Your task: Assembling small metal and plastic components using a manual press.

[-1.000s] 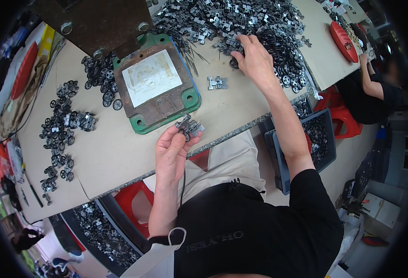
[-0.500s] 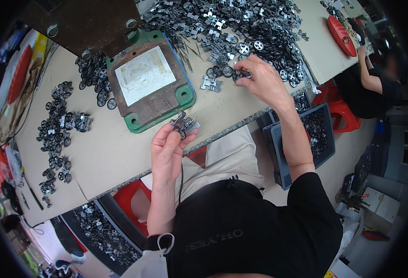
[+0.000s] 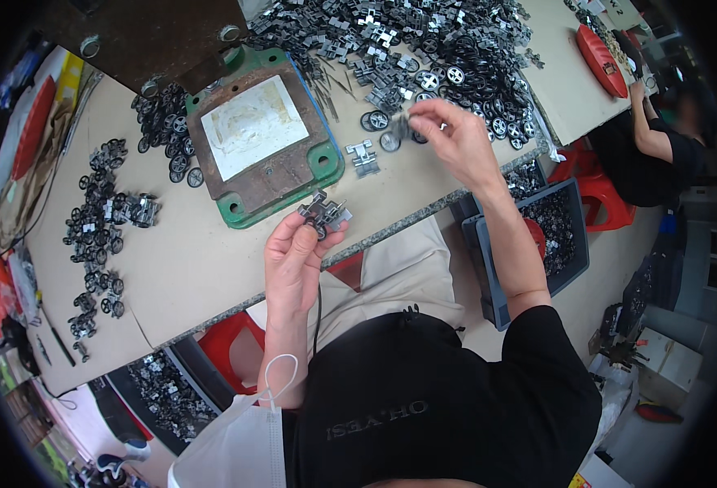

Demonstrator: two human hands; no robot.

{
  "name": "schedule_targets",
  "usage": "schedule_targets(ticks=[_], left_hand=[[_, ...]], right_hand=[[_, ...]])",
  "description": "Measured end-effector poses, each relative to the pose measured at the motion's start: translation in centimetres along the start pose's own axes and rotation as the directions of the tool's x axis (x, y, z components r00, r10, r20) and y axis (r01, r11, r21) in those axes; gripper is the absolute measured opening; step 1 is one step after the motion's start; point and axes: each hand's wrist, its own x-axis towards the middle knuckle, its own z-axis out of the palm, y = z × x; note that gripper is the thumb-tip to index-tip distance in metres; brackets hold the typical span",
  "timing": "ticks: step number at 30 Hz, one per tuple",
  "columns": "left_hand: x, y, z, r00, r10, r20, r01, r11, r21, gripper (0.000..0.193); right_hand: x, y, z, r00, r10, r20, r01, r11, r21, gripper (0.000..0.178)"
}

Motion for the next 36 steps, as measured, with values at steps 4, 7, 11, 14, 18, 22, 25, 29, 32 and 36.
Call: schedule_targets(ticks=[4, 7, 11, 14, 18, 22, 25, 29, 32, 36], left_hand=[[0.1, -0.1, 0.2, 1.0, 0.006, 0.017, -0.006, 1.0, -0.014, 0.022], [0.0, 0.0, 0.1, 1.0, 0.014, 0.018, -0.014, 1.0, 0.013, 0.022], [0.0, -0.1, 0.0, 1.0, 0.003, 0.017, -0.004, 1.0, 0.012, 0.023], [0.0, 0.0, 0.2, 1.0, 0.0, 0.003, 0.0, 1.0, 0.028, 0.023], [-0.2, -0.1, 0.0, 1.0, 0.004, -0.006, -0.004, 1.0, 0.024, 0.023], [-0.3, -0.1, 0.2, 1.0, 0.005, 0.02, -0.006, 0.999, 0.045, 0.022], [-0.5, 0.1, 0.6, 1.0, 0.004, 0.026, -0.005, 1.0, 0.024, 0.022], [-0.6, 0.2, 0.6, 1.0, -0.002, -0.02, 0.004, 0.995, 0.104, 0.023], [-0.6, 0.1, 0.6, 0.999, 0.008, -0.037, -0.004, 0.992, 0.13, 0.024], [-0.9, 0.3, 0.8, 0.998, 0.033, -0.053, -0.025, 0.989, 0.148, 0.025]], right_hand=[[1.6, 0.7, -0.2, 0.965, -0.044, -0.259, 0.061, 0.997, 0.056, 0.02], [1.5, 1.0, -0.6, 0.939, -0.126, -0.319, 0.115, 0.992, -0.053, 0.026], [-0.8, 0.8, -0.8, 0.996, -0.075, -0.054, 0.051, 0.93, -0.365, 0.027], [-1.2, 1.3, -0.4, 0.994, -0.105, -0.009, 0.092, 0.913, -0.397, 0.028], [-1.7, -0.4, -0.5, 0.986, -0.167, 0.012, 0.166, 0.967, -0.194, 0.034], [-3.1, -1.1, 1.9, 0.905, -0.209, 0.37, -0.072, 0.783, 0.617, 0.037], [-3.5, -1.5, 2.9, 0.826, -0.162, 0.54, -0.316, 0.661, 0.681, 0.038], [-3.7, -1.1, 3.9, 0.815, -0.227, 0.533, -0.286, 0.642, 0.711, 0.038], [-3.7, -1.7, 4.0, 0.812, -0.207, 0.546, -0.32, 0.625, 0.712, 0.039], [-3.5, -2.2, 3.5, 0.779, -0.225, 0.586, -0.331, 0.646, 0.688, 0.033]])
